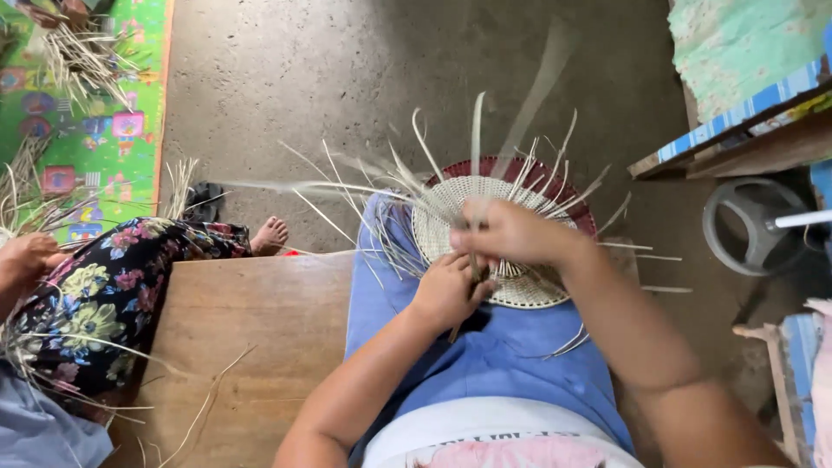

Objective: The person weaves a basket by hand, interlacing light and dark dried plant fibers around a circular base. They repeatedly adjust the tension and position of the fibers to maintain the pattern.

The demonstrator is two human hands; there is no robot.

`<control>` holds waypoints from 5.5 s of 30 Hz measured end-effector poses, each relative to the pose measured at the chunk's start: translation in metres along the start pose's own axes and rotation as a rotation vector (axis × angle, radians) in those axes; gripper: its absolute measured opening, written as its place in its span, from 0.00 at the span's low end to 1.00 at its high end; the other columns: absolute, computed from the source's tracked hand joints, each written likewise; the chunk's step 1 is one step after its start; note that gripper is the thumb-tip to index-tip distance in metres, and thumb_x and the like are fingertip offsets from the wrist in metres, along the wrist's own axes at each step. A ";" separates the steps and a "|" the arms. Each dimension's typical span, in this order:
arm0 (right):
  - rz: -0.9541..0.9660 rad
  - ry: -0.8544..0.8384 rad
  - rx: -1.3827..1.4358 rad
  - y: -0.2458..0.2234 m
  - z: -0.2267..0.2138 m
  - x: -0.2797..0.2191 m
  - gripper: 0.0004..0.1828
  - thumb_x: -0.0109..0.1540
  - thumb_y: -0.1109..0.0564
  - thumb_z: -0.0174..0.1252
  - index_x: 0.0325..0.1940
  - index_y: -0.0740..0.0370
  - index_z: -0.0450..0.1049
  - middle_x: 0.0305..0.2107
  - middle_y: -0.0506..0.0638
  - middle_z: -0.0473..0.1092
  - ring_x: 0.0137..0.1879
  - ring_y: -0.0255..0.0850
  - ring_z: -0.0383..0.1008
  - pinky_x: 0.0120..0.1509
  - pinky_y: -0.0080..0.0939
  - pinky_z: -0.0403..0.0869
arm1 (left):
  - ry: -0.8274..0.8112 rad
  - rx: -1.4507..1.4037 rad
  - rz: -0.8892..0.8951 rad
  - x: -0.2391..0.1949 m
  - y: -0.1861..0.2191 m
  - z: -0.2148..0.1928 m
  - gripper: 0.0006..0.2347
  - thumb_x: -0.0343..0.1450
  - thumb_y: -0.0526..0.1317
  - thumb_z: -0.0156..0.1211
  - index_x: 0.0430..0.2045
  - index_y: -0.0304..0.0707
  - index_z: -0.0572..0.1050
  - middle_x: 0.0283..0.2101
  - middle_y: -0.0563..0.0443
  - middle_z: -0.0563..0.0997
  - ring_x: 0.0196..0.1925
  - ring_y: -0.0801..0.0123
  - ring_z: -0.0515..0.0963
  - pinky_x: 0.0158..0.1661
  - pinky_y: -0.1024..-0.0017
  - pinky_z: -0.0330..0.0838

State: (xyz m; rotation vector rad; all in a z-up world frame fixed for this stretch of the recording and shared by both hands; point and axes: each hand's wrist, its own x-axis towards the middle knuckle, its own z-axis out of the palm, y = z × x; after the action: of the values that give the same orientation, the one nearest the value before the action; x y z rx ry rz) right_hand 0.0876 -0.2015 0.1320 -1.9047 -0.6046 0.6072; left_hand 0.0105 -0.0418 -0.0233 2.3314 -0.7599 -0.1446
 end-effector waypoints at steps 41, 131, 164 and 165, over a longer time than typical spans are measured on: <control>0.260 0.167 -0.388 0.057 0.074 0.007 0.17 0.54 0.56 0.70 0.46 0.57 0.77 0.41 0.55 0.73 0.49 0.52 0.79 0.53 0.48 0.79 | 0.281 0.180 -0.224 -0.019 -0.056 -0.030 0.11 0.63 0.48 0.69 0.19 0.43 0.76 0.24 0.53 0.73 0.34 0.57 0.79 0.32 0.63 0.79; -0.597 0.786 -0.132 -0.075 0.050 -0.048 0.05 0.56 0.64 0.68 0.36 0.65 0.83 0.30 0.58 0.78 0.32 0.53 0.81 0.37 0.48 0.79 | 0.570 -0.621 0.098 -0.022 0.102 -0.183 0.12 0.70 0.35 0.66 0.47 0.35 0.81 0.45 0.42 0.85 0.46 0.50 0.86 0.47 0.60 0.79; -0.516 0.682 -0.496 -0.104 0.042 -0.042 0.09 0.63 0.65 0.64 0.47 0.66 0.78 0.39 0.56 0.79 0.40 0.47 0.81 0.51 0.41 0.79 | 0.228 -0.491 0.049 -0.037 0.103 -0.215 0.26 0.71 0.39 0.62 0.63 0.26 0.63 0.54 0.41 0.79 0.49 0.64 0.80 0.51 0.70 0.74; -0.519 0.682 -0.498 -0.104 0.042 -0.042 0.09 0.63 0.65 0.64 0.47 0.66 0.78 0.39 0.56 0.79 0.40 0.47 0.81 0.51 0.41 0.79 | 0.231 -0.491 0.051 -0.035 0.107 -0.218 0.26 0.71 0.39 0.62 0.63 0.26 0.63 0.54 0.41 0.79 0.49 0.64 0.80 0.51 0.70 0.74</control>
State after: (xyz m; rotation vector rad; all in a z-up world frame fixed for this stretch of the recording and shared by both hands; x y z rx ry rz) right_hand 0.0146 -0.1622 0.2180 -2.1103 -0.7906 -0.5613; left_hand -0.0059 0.0377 0.2085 1.8241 -0.5883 -0.0315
